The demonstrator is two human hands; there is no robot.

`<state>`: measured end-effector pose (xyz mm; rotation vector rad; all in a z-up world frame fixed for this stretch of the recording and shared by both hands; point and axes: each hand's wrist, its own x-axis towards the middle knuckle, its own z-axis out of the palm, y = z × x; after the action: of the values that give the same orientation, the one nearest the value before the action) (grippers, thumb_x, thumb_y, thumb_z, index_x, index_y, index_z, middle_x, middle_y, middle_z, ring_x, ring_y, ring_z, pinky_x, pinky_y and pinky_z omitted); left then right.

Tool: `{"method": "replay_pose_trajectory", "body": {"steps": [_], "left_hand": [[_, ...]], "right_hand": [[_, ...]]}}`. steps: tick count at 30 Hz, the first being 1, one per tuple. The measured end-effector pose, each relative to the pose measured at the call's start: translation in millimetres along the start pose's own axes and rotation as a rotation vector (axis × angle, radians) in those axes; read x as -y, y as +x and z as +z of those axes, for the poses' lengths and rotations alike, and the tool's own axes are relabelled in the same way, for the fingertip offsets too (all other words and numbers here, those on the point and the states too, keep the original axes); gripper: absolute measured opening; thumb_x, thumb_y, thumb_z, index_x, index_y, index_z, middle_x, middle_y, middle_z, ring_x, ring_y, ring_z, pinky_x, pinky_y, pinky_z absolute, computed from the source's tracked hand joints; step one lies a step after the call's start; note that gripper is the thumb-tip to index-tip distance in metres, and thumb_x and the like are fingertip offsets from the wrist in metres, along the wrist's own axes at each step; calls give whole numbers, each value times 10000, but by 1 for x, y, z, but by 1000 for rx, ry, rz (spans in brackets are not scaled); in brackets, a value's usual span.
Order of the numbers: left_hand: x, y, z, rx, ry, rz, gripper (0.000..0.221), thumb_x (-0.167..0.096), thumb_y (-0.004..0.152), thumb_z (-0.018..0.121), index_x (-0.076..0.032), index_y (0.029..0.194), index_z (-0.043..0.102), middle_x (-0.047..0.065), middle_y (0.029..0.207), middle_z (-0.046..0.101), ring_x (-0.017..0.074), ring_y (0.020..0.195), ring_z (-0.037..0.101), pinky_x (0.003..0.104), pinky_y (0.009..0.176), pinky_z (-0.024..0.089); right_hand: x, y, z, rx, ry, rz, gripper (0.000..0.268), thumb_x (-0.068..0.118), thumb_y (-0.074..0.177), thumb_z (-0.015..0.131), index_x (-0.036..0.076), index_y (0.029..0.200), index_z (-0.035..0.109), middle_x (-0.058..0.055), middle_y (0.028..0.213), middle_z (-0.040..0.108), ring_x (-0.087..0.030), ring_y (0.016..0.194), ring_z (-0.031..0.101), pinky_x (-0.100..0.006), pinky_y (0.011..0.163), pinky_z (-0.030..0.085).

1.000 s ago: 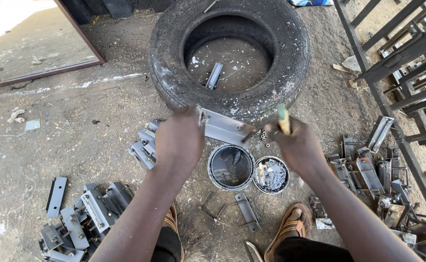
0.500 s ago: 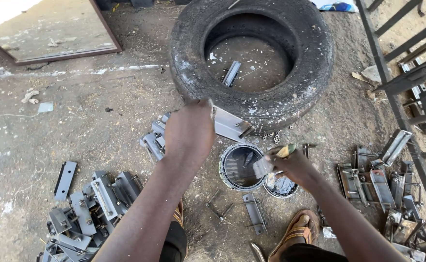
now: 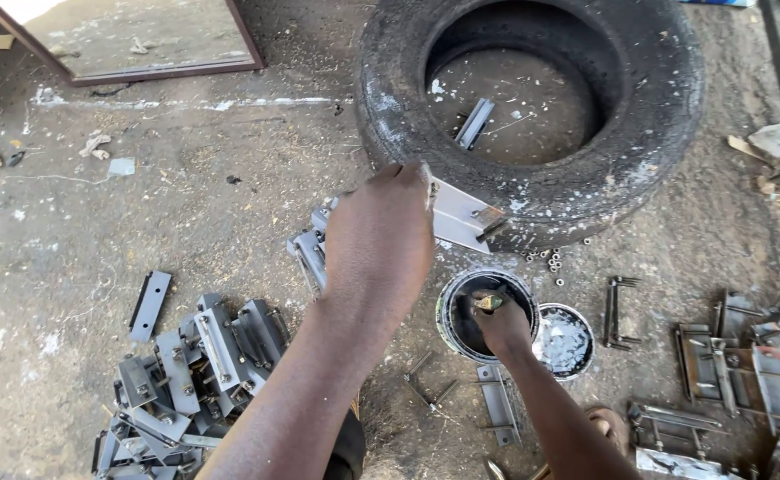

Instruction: Painting metal brackets with a paintbrush while holding them with pliers

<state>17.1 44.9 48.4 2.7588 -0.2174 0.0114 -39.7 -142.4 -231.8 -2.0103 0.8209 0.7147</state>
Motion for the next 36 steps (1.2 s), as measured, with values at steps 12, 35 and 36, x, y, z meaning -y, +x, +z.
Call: {"method": "replay_pose_trajectory", "body": {"steps": [12, 35, 36], "left_hand": [[-7, -7, -10, 51, -69, -24, 281, 83, 906, 603, 45, 1173, 682, 239, 962, 737, 392, 841, 761, 534, 650, 660], [-5, -4, 15, 128, -133, -60, 209, 85, 939, 575, 80, 1096, 712, 273, 914, 734, 440, 823, 762, 546, 670, 661], [-4, -4, 19, 128, -136, -57, 209, 85, 939, 575, 80, 1096, 712, 273, 914, 734, 440, 823, 762, 546, 670, 661]], "right_hand": [[-28, 7, -32, -124, -349, -253, 406, 419, 879, 682, 217, 1229, 728, -78, 947, 803, -306, 933, 771, -469, 790, 617], [15, -57, -49, -120, 58, -123, 455, 355, 788, 680, -4, 1051, 776, -187, 886, 788, -337, 875, 777, -507, 843, 556], [0, -42, -47, -123, 58, -123, 455, 355, 788, 680, -4, 1051, 776, -187, 886, 788, -337, 875, 777, -507, 843, 556]]}}
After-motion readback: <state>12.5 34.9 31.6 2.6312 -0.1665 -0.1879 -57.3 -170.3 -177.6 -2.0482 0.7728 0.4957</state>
